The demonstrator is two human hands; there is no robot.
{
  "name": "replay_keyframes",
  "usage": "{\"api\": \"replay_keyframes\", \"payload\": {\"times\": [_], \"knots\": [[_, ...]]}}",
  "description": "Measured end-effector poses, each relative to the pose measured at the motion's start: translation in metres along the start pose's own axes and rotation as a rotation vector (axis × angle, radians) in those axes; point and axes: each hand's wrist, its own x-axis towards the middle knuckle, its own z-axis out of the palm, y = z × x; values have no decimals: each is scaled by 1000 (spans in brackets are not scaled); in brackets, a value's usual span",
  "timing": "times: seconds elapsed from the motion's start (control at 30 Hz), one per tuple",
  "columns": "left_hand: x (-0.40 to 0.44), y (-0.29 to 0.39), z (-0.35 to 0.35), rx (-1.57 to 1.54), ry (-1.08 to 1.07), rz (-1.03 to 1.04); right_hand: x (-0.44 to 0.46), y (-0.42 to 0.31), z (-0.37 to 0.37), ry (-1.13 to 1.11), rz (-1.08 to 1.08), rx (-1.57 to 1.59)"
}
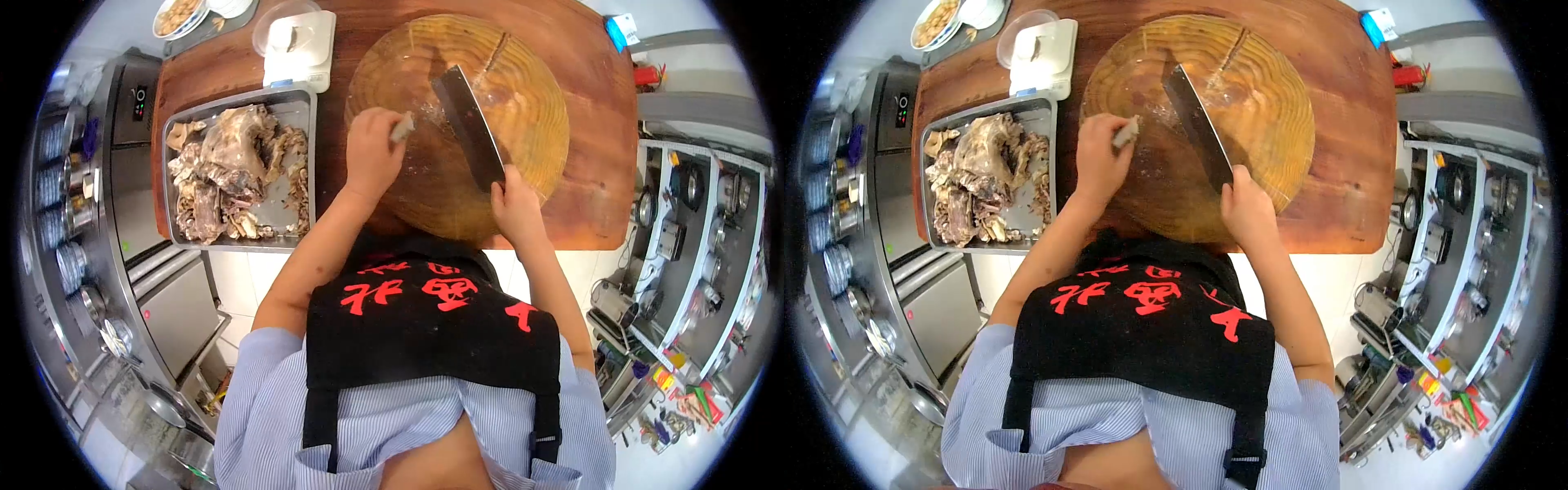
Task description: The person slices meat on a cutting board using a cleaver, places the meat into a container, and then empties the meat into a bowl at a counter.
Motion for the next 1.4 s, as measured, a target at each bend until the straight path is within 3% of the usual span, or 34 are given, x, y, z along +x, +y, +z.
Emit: {"api": "replay_keyframes", "payload": {"times": [0.1,0.2,0.33,0.43,0.53,0.7,0.9,1.3,1.4], "knots": [[-18,-10,13,211,-177,132,6,3,-1,10,-12,19],[-23,2,-3,143,-255,122,4,1,-3,-10,13,54],[-28,-10,-12,34,-254,162,9,-3,-9,-61,40,92],[-15,-13,-4,6,-269,388,5,-6,-11,-69,31,108],[-4,-14,9,27,-258,412,-2,-10,-11,-57,-16,107],[-6,-14,17,49,-243,358,-18,-15,-14,-69,-103,61],[-3,-10,17,62,-274,348,-42,-26,-29,-252,-146,-146],[2,-13,14,17,-338,320,-37,-34,-26,-330,-139,-134],[0,-13,16,0,-305,304,-13,-34,-8,-265,-195,-94]]}}
